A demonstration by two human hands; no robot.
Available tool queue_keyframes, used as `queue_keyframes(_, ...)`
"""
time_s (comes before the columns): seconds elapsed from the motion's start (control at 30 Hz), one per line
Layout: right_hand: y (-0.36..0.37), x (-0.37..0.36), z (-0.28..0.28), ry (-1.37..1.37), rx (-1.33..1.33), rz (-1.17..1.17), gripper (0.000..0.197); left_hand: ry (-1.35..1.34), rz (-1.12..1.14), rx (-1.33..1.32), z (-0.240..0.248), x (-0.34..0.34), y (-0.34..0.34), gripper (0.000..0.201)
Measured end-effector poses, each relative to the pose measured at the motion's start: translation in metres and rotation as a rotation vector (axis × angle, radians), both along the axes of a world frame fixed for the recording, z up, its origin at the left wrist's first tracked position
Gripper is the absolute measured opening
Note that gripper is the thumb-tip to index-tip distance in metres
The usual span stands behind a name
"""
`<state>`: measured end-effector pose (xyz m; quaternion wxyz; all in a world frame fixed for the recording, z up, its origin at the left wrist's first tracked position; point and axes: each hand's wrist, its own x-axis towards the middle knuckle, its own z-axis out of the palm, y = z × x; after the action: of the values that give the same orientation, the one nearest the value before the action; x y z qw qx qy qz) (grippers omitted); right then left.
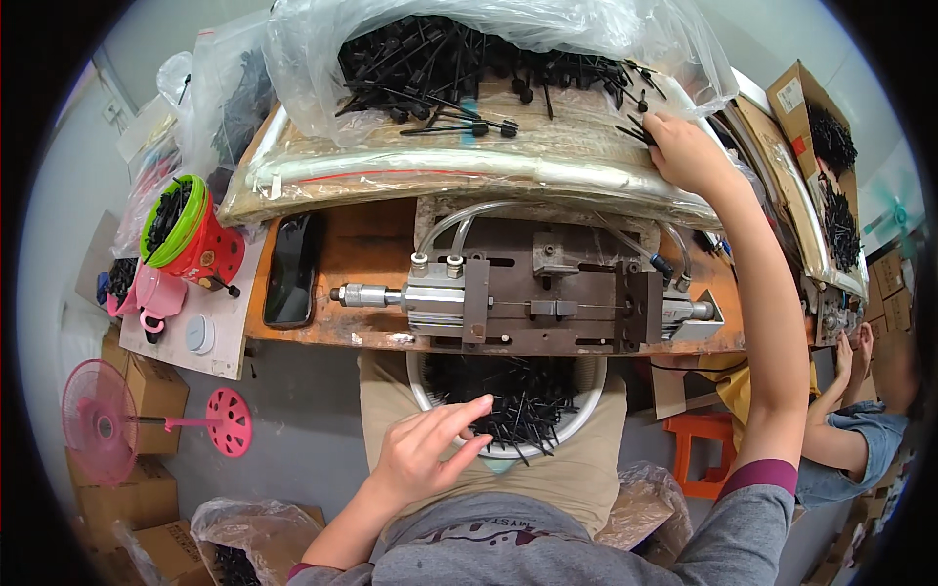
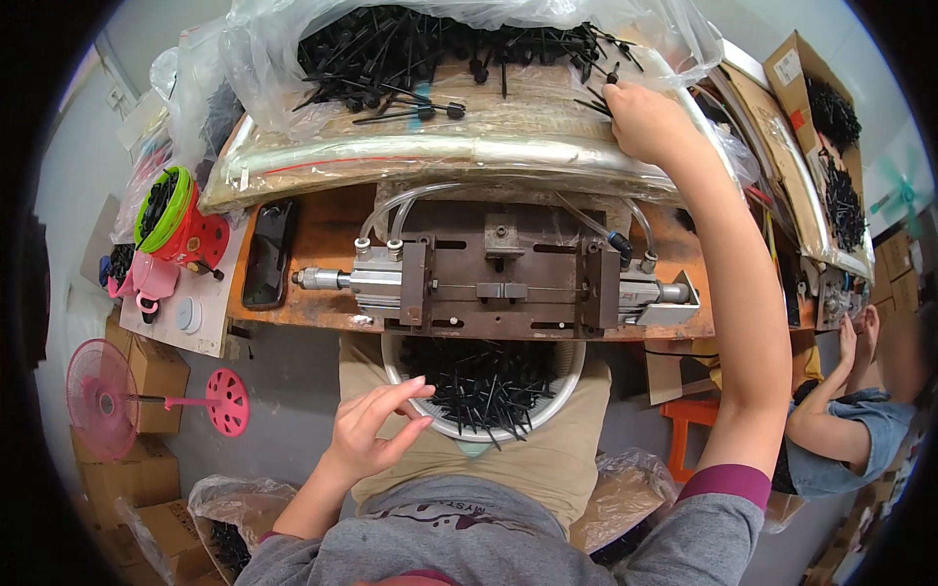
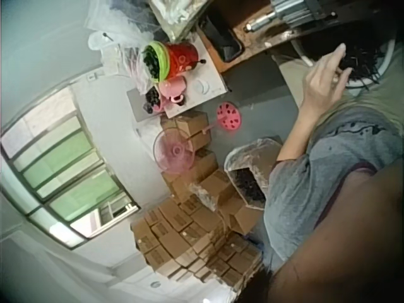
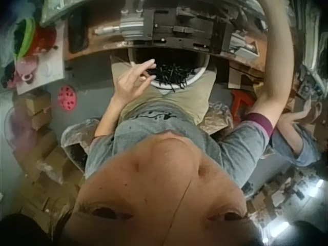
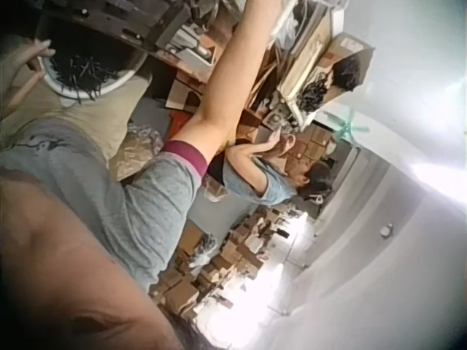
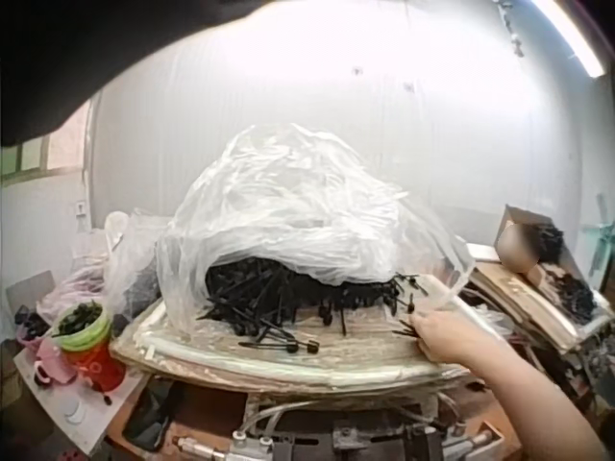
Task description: Assembling electronic cable components using a manual press or jig.
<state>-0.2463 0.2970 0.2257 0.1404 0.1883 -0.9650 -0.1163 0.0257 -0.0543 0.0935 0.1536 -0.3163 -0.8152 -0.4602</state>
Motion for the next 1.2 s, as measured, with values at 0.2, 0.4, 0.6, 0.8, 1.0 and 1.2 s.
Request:
queue_keyframes(0.2, -0.03, 0.069, 0.03, -0.075, -1.073, 0.12, 0.023, 0.132, -0.007, 0.063, 0.027, -0.018, 0.019, 0.05)
queue_keyframes(0.4, -0.102, 0.183, -0.021, -0.85, -1.757, -0.002, 0.021, 0.163, 0.1, 0.169, 0.054, -0.037, 0.043, 0.045)
queue_keyframes(0.6, -0.097, 0.224, -0.069, -1.105, -1.936, -0.059, 0.019, 0.145, -0.082, 0.105, 0.047, -0.037, 0.056, 0.038)
queue_keyframes(0.8, -0.09, 0.234, -0.078, -0.971, -1.938, -0.131, 0.019, 0.068, -0.126, 0.065, 0.039, -0.036, 0.059, 0.036)
queue_keyframes(1.0, -0.084, 0.255, -0.084, -0.485, -1.838, -0.175, 0.013, 0.081, 0.05, -0.1, 0.026, -0.049, 0.066, 0.028)
queue_keyframes(1.2, -0.084, 0.262, -0.094, -0.49, -1.831, -0.178, 0.014, 0.126, 0.117, -0.313, 0.023, -0.055, 0.077, 0.022)
